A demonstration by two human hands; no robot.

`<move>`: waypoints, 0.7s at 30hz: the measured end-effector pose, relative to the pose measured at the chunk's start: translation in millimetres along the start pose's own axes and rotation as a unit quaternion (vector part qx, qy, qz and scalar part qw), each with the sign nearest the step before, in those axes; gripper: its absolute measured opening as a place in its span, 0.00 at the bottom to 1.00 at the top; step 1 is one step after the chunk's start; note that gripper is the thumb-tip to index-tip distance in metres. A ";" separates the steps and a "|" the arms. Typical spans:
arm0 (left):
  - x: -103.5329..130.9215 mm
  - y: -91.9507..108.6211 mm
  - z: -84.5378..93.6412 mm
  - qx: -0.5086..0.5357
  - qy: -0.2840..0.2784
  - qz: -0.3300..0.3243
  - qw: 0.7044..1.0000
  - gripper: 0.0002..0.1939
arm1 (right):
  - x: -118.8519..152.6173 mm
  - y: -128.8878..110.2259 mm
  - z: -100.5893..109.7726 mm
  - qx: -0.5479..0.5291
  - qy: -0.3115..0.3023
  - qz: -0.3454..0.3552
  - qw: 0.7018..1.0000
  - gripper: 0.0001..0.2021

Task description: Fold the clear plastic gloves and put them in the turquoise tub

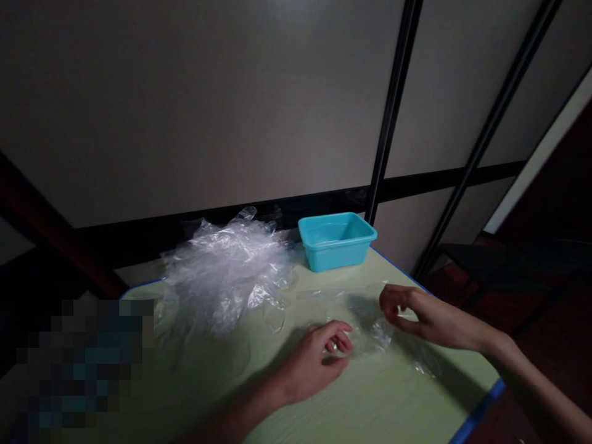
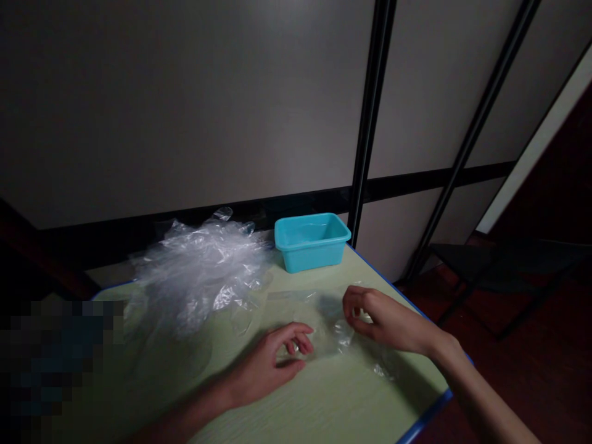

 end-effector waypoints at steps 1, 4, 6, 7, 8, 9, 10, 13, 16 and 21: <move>0.2 -0.4 0.3 0.000 0.006 -0.005 1.000 0.21 | -3.7 7.0 -0.7 0.010 0.018 -0.011 1.000 0.06; 2.0 3.3 3.1 -0.025 0.033 -0.026 0.999 0.20 | -8.3 21.8 -5.7 0.031 0.072 -0.051 0.996 0.06; 4.4 11.9 4.8 -0.069 0.041 -0.060 0.995 0.20 | -5.3 21.7 -8.2 0.027 0.118 -0.061 0.991 0.07; 5.8 17.3 4.7 -0.094 0.036 -0.082 0.992 0.19 | -2.6 18.8 -9.4 0.020 0.140 -0.059 0.988 0.07; 7.1 22.7 3.7 -0.119 0.023 -0.105 0.987 0.19 | 0.5 15.0 -10.9 0.013 0.159 -0.054 0.986 0.08; 8.4 27.4 1.8 -0.141 0.002 -0.126 0.982 0.20 | 3.2 10.9 -13.3 0.009 0.170 -0.048 0.984 0.10; 9.5 31.1 -0.9 -0.163 -0.024 -0.145 0.976 0.21 | 5.3 7.5 -16.7 0.009 0.173 -0.043 0.984 0.11; 11.7 34.2 -10.8 -0.224 -0.107 -0.178 0.952 0.31 | 5.3 4.6 -32.0 0.044 0.152 -0.033 0.987 0.19; 12.0 29.6 -18.3 -0.263 -0.157 -0.177 0.935 0.36 | -1.5 14.3 -49.3 0.115 0.123 -0.038 0.985 0.24; 12.5 27.3 -21.6 -0.264 -0.167 -0.169 0.935 0.30 | -8.2 36.3 -66.6 0.190 0.105 -0.089 0.972 0.26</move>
Point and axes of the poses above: each hand's wrist, its own x-axis away from the middle knuckle, its own z-axis out of the back of the hand, y = z × x, the point moved 6 cm from there along -x, towards the middle knuckle, and after that the axes turned 5 degrees about -x, right-handed, at the moved point
